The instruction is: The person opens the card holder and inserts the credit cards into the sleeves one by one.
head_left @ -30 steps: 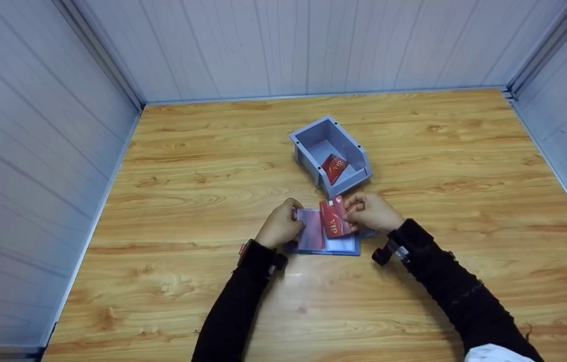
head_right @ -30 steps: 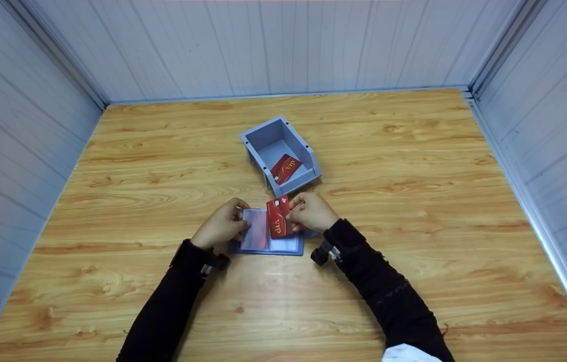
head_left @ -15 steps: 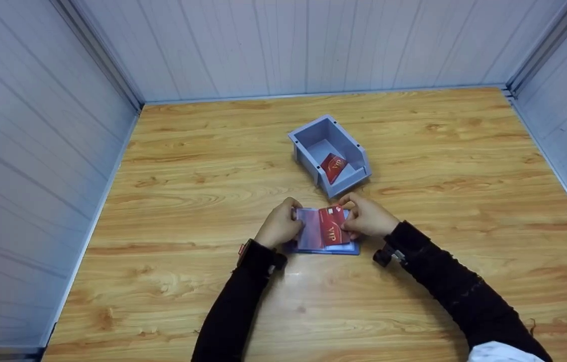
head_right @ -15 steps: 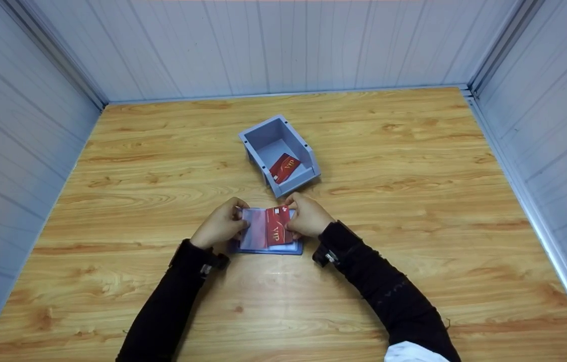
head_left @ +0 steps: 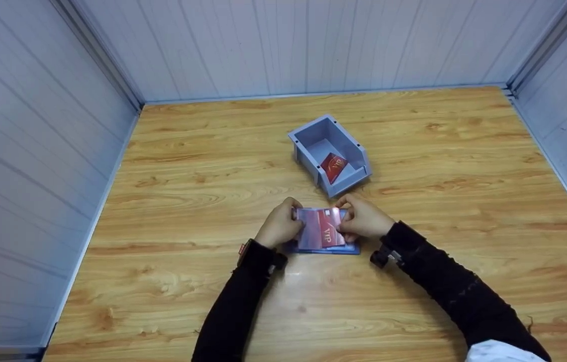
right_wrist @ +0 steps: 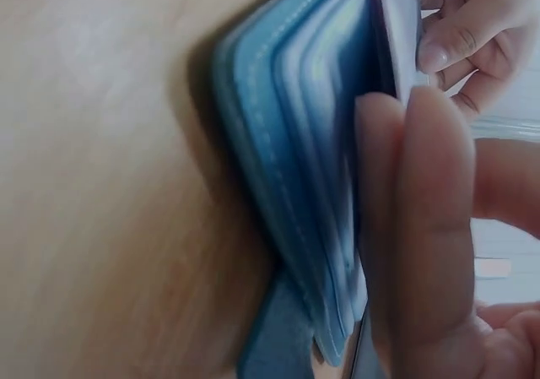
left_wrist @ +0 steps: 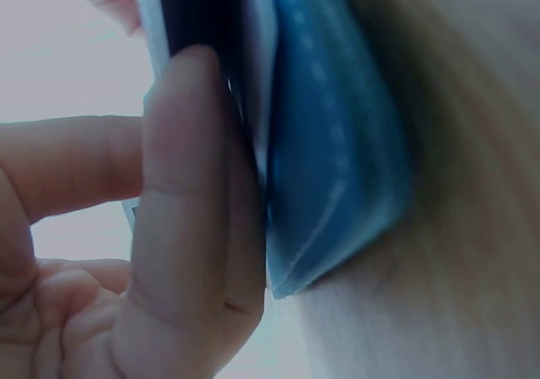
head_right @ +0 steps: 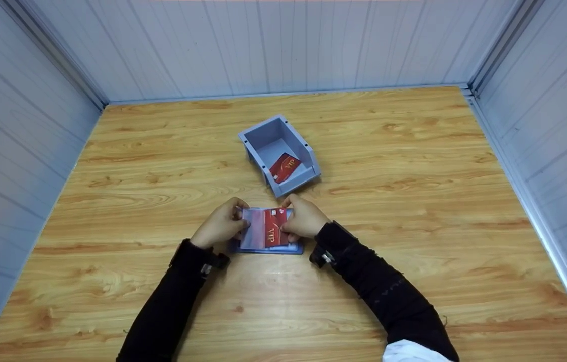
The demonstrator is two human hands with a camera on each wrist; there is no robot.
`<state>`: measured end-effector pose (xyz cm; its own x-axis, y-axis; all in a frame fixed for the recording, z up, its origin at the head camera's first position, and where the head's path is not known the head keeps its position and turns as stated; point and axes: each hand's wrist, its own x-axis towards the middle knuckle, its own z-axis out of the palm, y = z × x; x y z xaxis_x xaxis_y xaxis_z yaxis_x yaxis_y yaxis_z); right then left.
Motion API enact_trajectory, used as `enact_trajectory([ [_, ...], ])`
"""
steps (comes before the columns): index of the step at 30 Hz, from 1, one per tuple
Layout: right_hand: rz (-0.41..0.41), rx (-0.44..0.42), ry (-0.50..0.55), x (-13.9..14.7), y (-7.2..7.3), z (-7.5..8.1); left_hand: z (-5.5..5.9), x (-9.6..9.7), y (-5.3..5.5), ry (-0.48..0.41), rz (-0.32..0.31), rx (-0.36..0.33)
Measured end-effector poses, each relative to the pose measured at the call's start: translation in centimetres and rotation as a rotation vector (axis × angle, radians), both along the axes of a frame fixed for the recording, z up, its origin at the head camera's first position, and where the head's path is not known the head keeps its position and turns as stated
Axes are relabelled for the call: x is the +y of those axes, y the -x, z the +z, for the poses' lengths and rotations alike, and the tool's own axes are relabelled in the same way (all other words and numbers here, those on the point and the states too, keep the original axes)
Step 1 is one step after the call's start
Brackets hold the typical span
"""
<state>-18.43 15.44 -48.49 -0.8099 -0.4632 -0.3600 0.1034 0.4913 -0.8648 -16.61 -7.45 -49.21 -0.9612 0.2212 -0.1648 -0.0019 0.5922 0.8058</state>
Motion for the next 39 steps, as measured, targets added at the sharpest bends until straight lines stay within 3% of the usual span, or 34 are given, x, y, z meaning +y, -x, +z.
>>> enact_trajectory([
  [7, 0.011, 0.043, 0.015, -0.5, 0.2, -0.4, -0.1, -0.1, 0.0, -0.003, -0.006, -0.004],
  [22, 0.014, 0.084, -0.055, -1.4, 0.0, -0.2, 0.0, 0.0, -0.1, -0.020, 0.003, -0.033],
  [31, 0.037, 0.131, -0.104, -2.0, 0.2, -0.1, 0.0, 0.1, -0.2, 0.028, 0.005, 0.004],
  [39, 0.035, 0.092, -0.060, -2.5, 0.3, -0.1, 0.0, 0.3, -0.1, 0.041, 0.006, -0.020],
])
